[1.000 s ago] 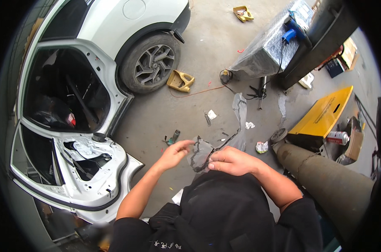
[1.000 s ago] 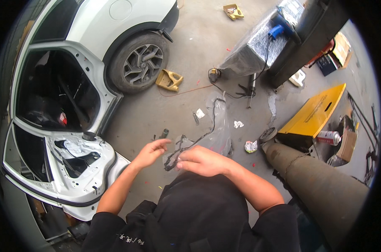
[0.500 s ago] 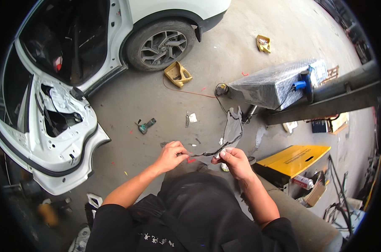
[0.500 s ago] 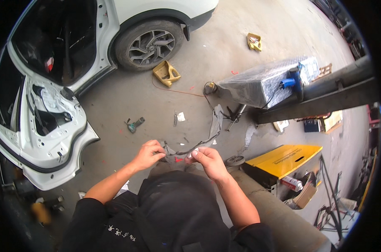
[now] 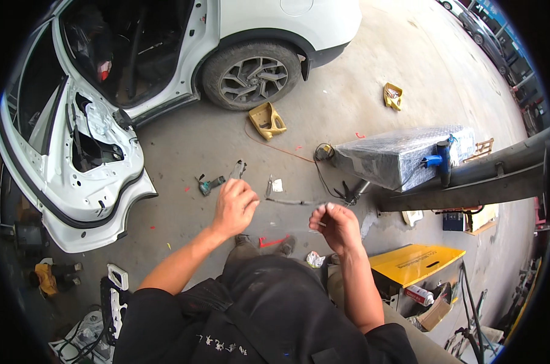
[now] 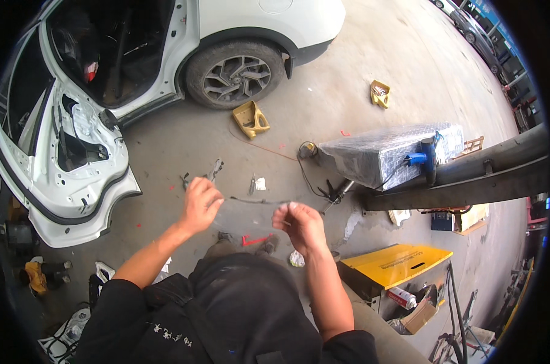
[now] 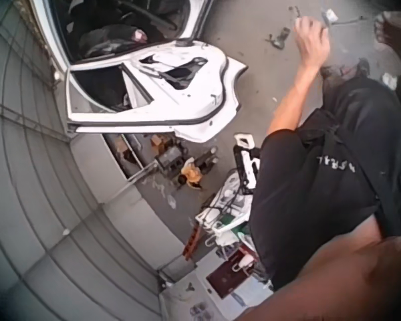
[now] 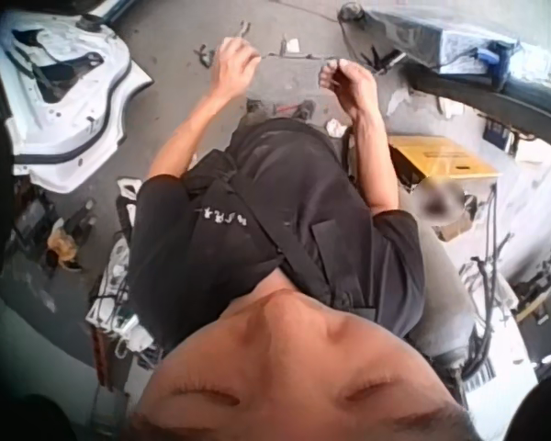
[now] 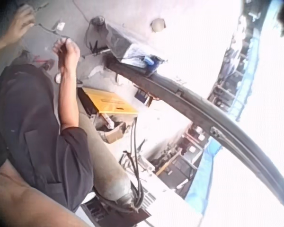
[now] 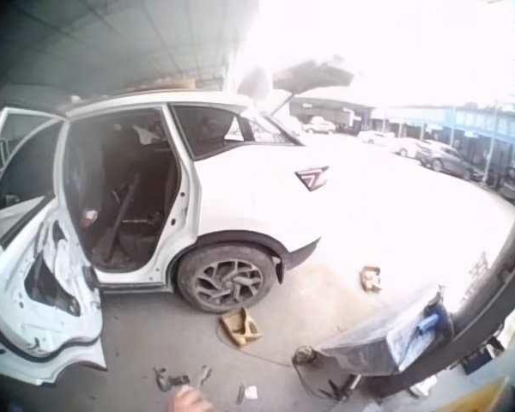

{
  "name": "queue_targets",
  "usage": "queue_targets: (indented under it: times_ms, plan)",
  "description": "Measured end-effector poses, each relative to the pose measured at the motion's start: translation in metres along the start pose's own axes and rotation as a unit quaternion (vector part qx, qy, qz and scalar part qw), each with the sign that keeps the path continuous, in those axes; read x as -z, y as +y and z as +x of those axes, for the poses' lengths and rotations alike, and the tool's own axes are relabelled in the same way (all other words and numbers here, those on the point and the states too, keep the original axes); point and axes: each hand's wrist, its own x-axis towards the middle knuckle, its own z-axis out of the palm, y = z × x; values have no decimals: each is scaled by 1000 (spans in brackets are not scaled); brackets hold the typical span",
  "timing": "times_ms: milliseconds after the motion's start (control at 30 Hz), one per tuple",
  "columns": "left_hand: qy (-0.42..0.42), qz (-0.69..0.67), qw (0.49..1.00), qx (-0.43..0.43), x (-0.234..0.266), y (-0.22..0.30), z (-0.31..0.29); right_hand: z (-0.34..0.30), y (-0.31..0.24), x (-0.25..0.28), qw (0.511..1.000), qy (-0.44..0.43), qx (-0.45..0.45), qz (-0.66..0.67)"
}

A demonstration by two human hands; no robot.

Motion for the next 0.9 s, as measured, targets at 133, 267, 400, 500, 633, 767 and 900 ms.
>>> queue_targets:
  times_ms: [133,267,400,500,633,767,900]
  plan:
    - [48,29,997,-46,28,-7,47,19,-50,-26,987,-91,120,-54]
    - [62,53,994,-77,59,-7,94,39,-52,-33,953,-35,235,-188]
    - [85,81,989,-85,92,-14,128,76,-63,-23,894,84,340,-280]
    - [112,85,987,-74,109,-22,151,110,-84,-28,803,95,365,-462]
    - [147,81,983,-80,126,-52,184,169,-113,-43,718,125,414,-545]
    - [179,68,978,-82,154,-83,226,249,-141,-26,773,145,389,-479]
    - [219,73,970,-71,192,-115,259,325,-150,-63,838,-29,278,-469]
